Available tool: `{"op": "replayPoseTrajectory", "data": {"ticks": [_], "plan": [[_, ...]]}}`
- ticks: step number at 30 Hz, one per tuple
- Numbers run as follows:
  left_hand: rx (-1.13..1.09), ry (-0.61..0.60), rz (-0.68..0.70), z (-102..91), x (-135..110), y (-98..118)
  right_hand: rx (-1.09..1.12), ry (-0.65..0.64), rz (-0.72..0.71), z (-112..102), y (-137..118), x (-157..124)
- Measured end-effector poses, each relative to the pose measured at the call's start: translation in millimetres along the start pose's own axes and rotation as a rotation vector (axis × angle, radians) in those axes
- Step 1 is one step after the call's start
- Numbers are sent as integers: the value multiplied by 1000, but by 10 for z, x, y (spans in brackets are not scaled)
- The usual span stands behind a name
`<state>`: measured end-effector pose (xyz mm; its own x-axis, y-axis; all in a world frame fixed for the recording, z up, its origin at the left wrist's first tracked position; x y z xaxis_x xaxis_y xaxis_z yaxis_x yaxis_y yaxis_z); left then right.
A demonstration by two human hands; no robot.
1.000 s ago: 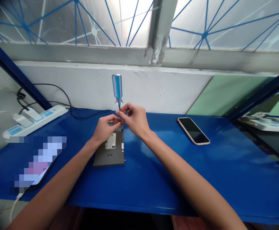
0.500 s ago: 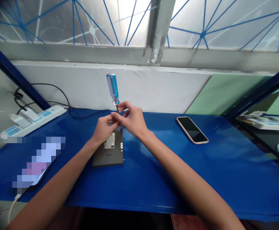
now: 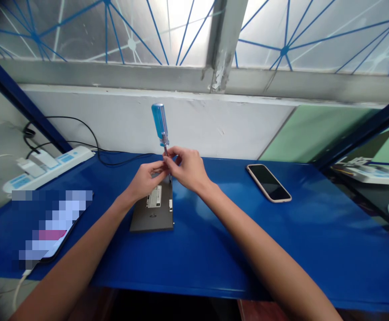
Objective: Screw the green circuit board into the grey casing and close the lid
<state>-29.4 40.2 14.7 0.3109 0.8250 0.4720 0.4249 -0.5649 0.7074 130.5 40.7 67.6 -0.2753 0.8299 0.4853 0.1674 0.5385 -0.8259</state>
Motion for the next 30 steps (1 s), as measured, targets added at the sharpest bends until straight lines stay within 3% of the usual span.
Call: {"op": "replayPoseTrajectory", "data": {"ticks": [4,10,17,25,30], "plan": [[23,58,-36,-3,-3,-31,4,-44,34,19,-30,-14],[69,167,-73,47,2,-35,100,85,19,28,5,23],[59,169,-97,59,10,-11,125,101,-8,37,21,41],[-94,4,1,37,-6,-26,127,14,47,40,25,28],[-51,112,-65,52,-10,-84,136,-8,51,39,20,14]]}}
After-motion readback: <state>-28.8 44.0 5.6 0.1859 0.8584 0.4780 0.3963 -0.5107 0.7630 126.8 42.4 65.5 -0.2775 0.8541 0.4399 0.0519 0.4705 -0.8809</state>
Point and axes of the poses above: each hand's wrist, its own x-axis towards the middle knuckle, its own z-axis out of the palm, y = z × x, the point moved 2 cm from there along x, towards the middle knuckle, and after that the axes turned 15 degrees about x, right-handed, at the moved point
